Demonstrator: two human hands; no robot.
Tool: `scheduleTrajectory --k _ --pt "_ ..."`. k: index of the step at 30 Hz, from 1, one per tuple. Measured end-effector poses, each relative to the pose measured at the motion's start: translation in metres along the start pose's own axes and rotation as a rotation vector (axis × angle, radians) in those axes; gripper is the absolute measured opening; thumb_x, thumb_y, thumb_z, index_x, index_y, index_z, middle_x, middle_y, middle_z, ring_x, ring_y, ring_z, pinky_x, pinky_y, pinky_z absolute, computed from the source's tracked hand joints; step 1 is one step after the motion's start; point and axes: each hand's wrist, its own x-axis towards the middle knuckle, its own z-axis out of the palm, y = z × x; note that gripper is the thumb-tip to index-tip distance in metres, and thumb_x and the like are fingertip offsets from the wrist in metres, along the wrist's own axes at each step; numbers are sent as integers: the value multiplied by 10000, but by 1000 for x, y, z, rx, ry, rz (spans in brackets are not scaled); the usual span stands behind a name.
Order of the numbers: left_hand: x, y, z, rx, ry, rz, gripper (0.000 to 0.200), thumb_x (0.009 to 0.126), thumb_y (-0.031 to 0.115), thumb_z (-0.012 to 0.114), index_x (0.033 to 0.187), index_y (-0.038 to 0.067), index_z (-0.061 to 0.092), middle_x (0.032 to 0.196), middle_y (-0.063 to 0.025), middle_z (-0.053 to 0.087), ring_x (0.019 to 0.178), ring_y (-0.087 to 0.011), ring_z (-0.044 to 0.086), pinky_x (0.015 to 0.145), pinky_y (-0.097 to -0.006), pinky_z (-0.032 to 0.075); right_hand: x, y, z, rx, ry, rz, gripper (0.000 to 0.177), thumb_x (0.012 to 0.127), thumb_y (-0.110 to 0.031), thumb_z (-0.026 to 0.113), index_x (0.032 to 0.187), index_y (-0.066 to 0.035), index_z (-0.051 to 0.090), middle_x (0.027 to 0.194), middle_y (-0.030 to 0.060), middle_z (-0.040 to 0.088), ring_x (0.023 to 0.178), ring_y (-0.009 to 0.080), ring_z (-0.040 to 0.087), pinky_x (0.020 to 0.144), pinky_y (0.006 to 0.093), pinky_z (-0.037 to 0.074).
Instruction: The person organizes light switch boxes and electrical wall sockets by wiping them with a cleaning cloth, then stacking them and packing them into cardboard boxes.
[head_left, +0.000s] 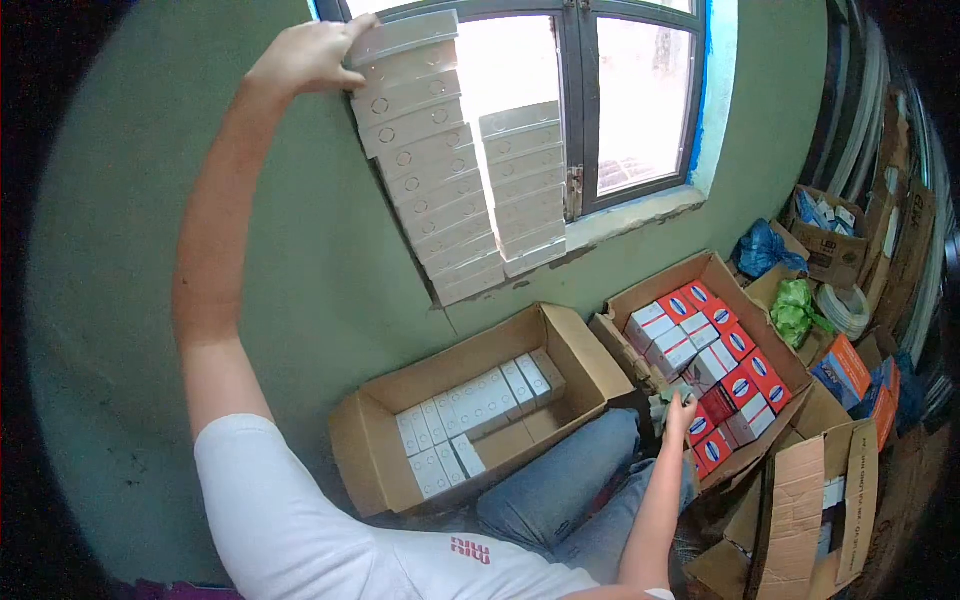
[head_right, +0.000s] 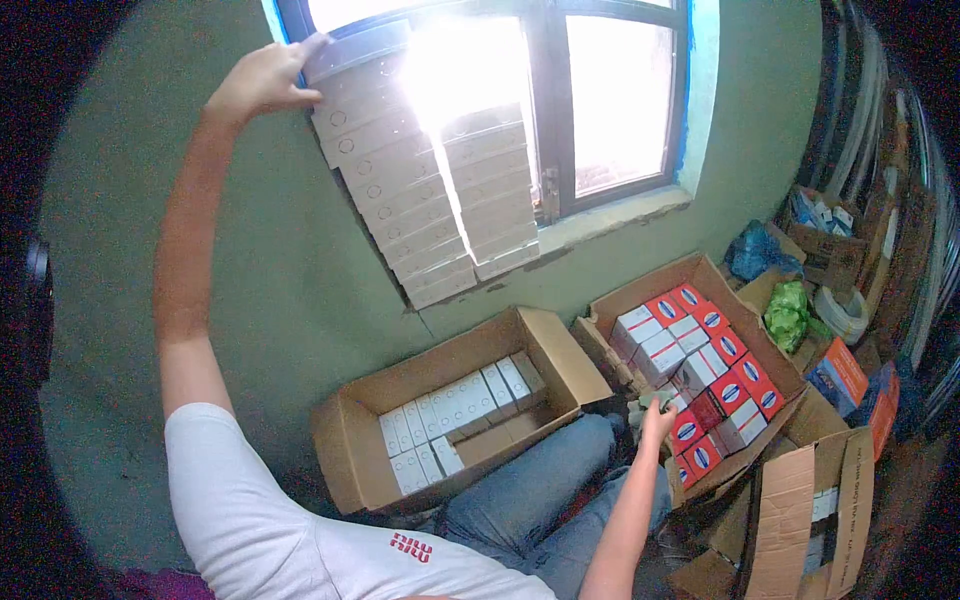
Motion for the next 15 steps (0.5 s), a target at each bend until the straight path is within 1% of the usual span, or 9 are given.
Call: scheduleTrajectory --k 2,3,6,7,10,11,12,14,15 --pt "-2 17 -8 119 -158 -125 806 821 558 611 1421 83 359 1312 -160 539 1240 -289 501 1062 -456 372 2 0 -3 25 -43 -40 401 827 -308 674 1014 24 551 982 186 642 902 303 617 815 396 450" --pt "-1 18 -12 90 -190 -117 932 805 703 510 1403 4 359 1327 -178 523 1278 -284 464 1103 -446 314 1 -2 -4 3 -35 -26 395 828 -304 674 1015 20 551 980 183 642 901 303 616 816 397 449" --pt "4 30 -7 108 -36 -151 912 803 690 527 1417 39 354 1359 -174 494 1318 -299 412 1106 -454 307 -6 -10 -6 -36 -18 1 382 828 -299 674 1020 8 553 978 173 643 904 304 614 819 404 447" --pt "4 38 -1 114 74 -181 864 828 661 519 1420 52 355 1385 -156 474 1336 -319 381 1105 -475 301 -8 -11 -7 -28 -19 4 382 827 -301 674 1021 5 554 980 172 644 909 305 613 820 406 446" --pt "18 68 6 191 262 -91 786 872 609 496 1424 68 347 1377 -136 485 1335 -326 377 1106 -486 298 1 7 -1 -7 -32 44 395 822 -301 677 1036 4 548 1000 169 647 943 304 615 832 408 445" --pt "24 79 15 84 363 14 686 906 570 463 1372 67 428 1369 -138 487 1327 -300 392 1148 -472 220 10 30 7 14 -20 34 400 821 -303 679 1042 4 547 1001 167 650 946 303 617 837 406 446" --pt "29 90 23 103 388 107 657 903 590 443 1322 86 488 1336 -135 516 1304 -282 422 1157 -468 187 18 41 12 35 -5 24 406 820 -304 681 1047 3 546 1002 165 652 948 301 619 841 405 446" --pt "38 111 29 137 446 298 636 898 631 405 1221 122 606 1270 -127 574 1257 -246 483 1176 -461 120 4 23 5 80 -34 57 428 813 -316 678 1081 -12 542 983 160 665 944 310 630 842 409 458" --pt "43 116 25 162 324 279 612 900 629 399 1111 112 650 1182 -116 612 1214 -229 511 1178 -453 105 1 17 4 1 -21 57 429 814 -318 673 1086 -15 540 983 166 663 945 320 630 840 416 460"
